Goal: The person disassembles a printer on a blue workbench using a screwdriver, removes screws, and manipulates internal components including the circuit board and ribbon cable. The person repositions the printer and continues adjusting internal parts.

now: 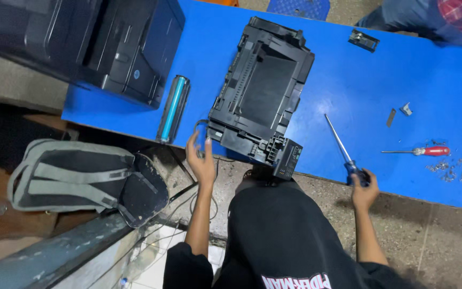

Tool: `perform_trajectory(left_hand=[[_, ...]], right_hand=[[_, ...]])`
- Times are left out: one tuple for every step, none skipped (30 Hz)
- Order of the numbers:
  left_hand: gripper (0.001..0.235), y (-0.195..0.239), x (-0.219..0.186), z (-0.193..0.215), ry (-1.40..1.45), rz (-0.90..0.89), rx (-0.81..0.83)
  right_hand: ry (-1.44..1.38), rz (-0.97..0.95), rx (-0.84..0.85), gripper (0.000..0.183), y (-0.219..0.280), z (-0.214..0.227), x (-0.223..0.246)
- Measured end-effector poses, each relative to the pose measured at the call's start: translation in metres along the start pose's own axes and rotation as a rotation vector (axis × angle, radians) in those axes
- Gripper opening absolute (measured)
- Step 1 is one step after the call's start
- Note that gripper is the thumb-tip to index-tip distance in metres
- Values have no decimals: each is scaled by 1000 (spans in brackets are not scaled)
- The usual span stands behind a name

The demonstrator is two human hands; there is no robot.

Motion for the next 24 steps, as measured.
perform_trajectory(left_hand=[[43,-11,-21,-12,-59,-116,64],[46,-21,-39,-26,-117,-233,128],[48,-31,-50,-41,-135,-279,208],[49,-41,-58,-56,-152,-325,288],[50,-53,-66,-72,-164,-382,362],[53,-61,-69,-85,-182,-415,433],[56,-69,-70,-98,-205,-451,508],[58,-76,-68,-110,-229,-489,581],[58,-80,-64,-116,-216,-497,618],[57,-83,-58,-123,-203,-506,654],[57,-82,-51,-127,-192,-506,690],[57,-82,-43,-128,-151,-481,682],[57,-81,-36,-132,-105,-452,670],[57,-82,-29,-134,-59,-423,658],[57,-78,-22,-136,-54,-408,655],[57,-74,-16,-138,-49,-392,653],[58,-75,-10,-139,-51,-379,639],[60,-70,-9,-138,-24,-379,608],[62,-73,-12,-137,-7,-390,564],[64,-76,-16,-137,11,-402,520],[62,-68,-18,-132,58,-410,493],[60,-59,-22,-128,106,-419,465],[60,-50,-26,-129,151,-394,439],[60,-41,-29,-128,197,-370,413]], right_hand=[[55,7,-1,47,1,-7,-2],[155,26,13,46,0,-14,0],[261,43,25,45,-2,-18,2],[366,59,38,44,-4,-21,6],[373,124,7,49,-12,-26,20],[381,190,-23,54,-20,-26,38],[387,248,-54,58,-25,-26,59],[244,277,-71,58,-31,-29,83],[107,303,-81,57,-33,-29,111],[14,238,-7,54,-31,-37,133],[-78,174,73,51,-23,-51,159],[-48,332,125,49,-8,-67,201],[-13,496,179,47,7,-83,243],[-20,544,269,50,27,-106,276],[47,621,342,54,44,-128,304],[114,697,416,57,61,-147,327],[124,703,432,60,71,-163,344],[134,709,448,64,81,-176,356],[128,725,460,68,85,-192,370],[128,708,458,68,80,-203,376],[131,678,473,68,80,-208,374],[135,649,489,67,81,-211,368],[201,636,495,64,78,-213,360],[267,623,500,62,74,-212,351]])
Point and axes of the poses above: each hand's wrist, its own y-axis away from the middle knuckle, its own z-axis out of the back of the hand, x = y × z, the point moved 8 cm from there along -y, towards the middle knuckle, and after that the axes turned 10 degrees about -x, right-handed, at the moved point
